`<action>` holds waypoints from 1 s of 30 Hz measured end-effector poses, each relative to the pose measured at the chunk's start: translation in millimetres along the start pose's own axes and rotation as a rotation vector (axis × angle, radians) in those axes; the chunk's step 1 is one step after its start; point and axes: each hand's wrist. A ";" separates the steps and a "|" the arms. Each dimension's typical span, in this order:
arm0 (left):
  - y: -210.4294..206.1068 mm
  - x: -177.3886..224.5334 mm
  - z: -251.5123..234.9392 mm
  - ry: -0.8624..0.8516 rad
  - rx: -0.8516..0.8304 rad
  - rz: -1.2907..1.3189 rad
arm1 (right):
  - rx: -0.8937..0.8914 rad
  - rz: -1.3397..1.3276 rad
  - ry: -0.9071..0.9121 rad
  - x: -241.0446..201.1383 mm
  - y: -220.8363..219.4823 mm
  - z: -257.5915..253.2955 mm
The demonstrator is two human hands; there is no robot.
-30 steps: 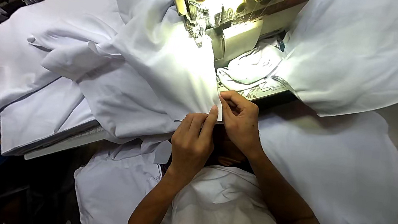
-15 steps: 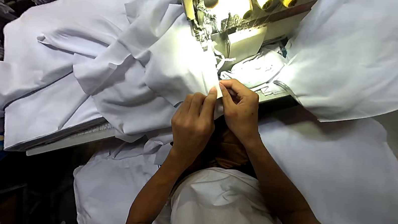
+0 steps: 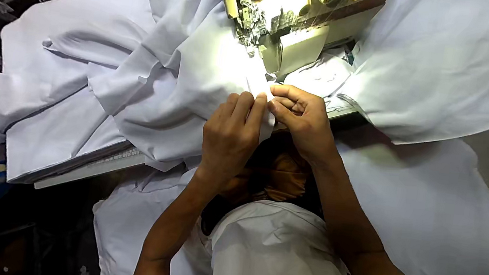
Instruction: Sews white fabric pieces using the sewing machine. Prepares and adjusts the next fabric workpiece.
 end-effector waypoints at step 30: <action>-17.3 -6.6 0.0 -0.059 0.057 -0.011 | 0.113 -0.006 -0.052 4.2 -6.3 -12.8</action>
Point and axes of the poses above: each hand's wrist, its own z-axis away from the middle knuckle, its own y-axis out of the back of the hand, x = y × z, and after that the axes turned 1 degree about -z, right-handed
